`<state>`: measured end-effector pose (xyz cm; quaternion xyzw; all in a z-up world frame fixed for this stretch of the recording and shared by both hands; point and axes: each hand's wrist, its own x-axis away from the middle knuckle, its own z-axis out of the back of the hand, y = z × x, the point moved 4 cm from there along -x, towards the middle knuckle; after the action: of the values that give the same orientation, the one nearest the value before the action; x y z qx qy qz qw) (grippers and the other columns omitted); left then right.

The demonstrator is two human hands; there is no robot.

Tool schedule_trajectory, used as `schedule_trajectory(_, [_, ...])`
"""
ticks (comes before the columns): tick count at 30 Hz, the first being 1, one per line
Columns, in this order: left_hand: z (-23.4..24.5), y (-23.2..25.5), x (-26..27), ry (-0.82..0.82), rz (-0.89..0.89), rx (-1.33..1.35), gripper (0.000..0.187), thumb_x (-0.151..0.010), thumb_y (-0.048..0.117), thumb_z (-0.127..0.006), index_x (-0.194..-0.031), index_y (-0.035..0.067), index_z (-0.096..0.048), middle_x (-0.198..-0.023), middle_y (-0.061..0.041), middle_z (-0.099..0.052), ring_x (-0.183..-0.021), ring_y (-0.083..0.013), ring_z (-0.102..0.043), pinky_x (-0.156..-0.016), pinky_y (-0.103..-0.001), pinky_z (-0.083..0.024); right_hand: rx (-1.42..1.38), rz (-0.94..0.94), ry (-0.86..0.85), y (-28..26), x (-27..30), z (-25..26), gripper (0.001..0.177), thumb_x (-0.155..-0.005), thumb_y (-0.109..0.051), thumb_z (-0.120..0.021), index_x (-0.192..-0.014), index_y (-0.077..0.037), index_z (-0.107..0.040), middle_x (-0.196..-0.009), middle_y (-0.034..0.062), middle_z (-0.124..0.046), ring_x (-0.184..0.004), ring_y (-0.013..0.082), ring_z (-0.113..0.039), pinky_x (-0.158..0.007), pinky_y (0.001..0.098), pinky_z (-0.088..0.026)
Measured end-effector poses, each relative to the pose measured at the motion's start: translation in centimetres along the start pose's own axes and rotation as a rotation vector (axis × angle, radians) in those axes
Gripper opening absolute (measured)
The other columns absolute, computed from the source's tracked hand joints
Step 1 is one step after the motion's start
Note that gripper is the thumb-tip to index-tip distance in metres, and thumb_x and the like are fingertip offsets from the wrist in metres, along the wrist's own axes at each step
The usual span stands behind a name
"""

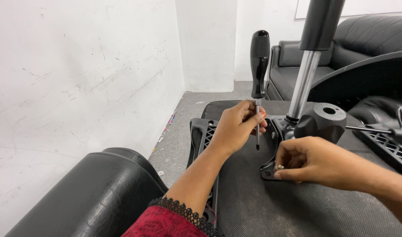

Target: The person uses a screwdriver to remove screws from a black metal base attached to a chair. They unscrew each fastener and set the screws aside, then lift the base off the chair seat.

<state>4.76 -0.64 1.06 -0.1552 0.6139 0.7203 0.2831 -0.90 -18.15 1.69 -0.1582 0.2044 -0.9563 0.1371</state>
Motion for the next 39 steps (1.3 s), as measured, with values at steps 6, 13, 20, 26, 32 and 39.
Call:
schedule_trajectory(6, [-1.6,1.7,0.6,-0.036,-0.017,0.108,0.015,-0.105,0.013,-0.052,-0.105,0.002,-0.061,-0.083,-0.008,-0.074,-0.078,-0.0149,-0.075,-0.076,-0.028,-0.063,-0.008,-0.066,-0.114,5.7,0.1,1.8,0.024,-0.086,-0.031,-0.080,-0.103,-0.014,-0.074,-0.096,0.0021,-0.075,-0.089,0.0136,-0.074,-0.088,0.0288,-0.064])
schedule_trajectory(13, [-5.0,3.6,1.9,-0.198,-0.105,0.094,0.013,-0.105,0.011,-0.056,-0.108,0.000,-0.063,-0.088,-0.009,-0.074,-0.084,-0.0161,-0.075,-0.081,-0.029,-0.062,-0.159,0.134,-0.121,15.0,-2.3,2.0,0.028,-0.086,-0.030,-0.080,-0.108,-0.014,-0.074,-0.104,0.0030,-0.074,-0.098,0.0158,-0.071,-0.089,0.0341,-0.060])
schedule_trajectory(20, [-8.1,3.9,2.5,-0.263,-0.124,0.172,0.014,-0.108,0.011,-0.054,-0.112,-0.001,-0.060,-0.095,-0.011,-0.073,-0.093,-0.0169,-0.075,-0.087,-0.029,-0.061,-0.428,-0.010,0.073,21.4,-2.8,2.5,0.025,-0.087,-0.018,-0.078,-0.106,-0.004,-0.069,-0.092,0.0149,-0.074,-0.086,0.0249,-0.073,-0.079,0.0389,-0.067])
schedule_trajectory(26, [-11.6,3.0,2.5,-0.354,-0.095,0.123,0.018,-0.108,0.012,-0.052,-0.113,-0.004,-0.058,-0.099,-0.013,-0.074,-0.098,-0.0200,-0.075,-0.090,-0.031,-0.061,-0.459,-0.005,0.093,21.9,-2.1,3.1,0.025,-0.087,-0.020,-0.075,-0.106,-0.004,-0.072,-0.092,0.0118,-0.073,-0.083,0.0203,-0.073,-0.078,0.0362,-0.064])
schedule_trajectory(32, [-14.5,2.5,1.1,-0.430,-0.155,0.050,0.020,-0.108,0.011,-0.049,-0.115,-0.005,-0.059,-0.100,-0.015,-0.075,-0.097,-0.0216,-0.077,-0.090,-0.032,-0.061,-0.450,0.075,0.102,22.3,-2.2,3.4,0.025,-0.087,-0.016,-0.076,-0.107,-0.004,-0.072,-0.092,0.0102,-0.072,-0.082,0.0195,-0.071,-0.080,0.0371,-0.065])
schedule_trajectory(39, [-19.1,2.2,0.5,-0.411,-0.163,0.014,0.019,-0.108,0.010,-0.048,-0.113,-0.003,-0.060,-0.098,-0.014,-0.075,-0.094,-0.0221,-0.076,-0.088,-0.033,-0.060,-0.346,0.037,0.318,26.6,-2.6,4.2,0.016,-0.083,-0.014,-0.079,-0.083,-0.004,-0.066,-0.079,0.0079,-0.074,-0.079,0.0159,-0.076,-0.087,0.0308,-0.060])
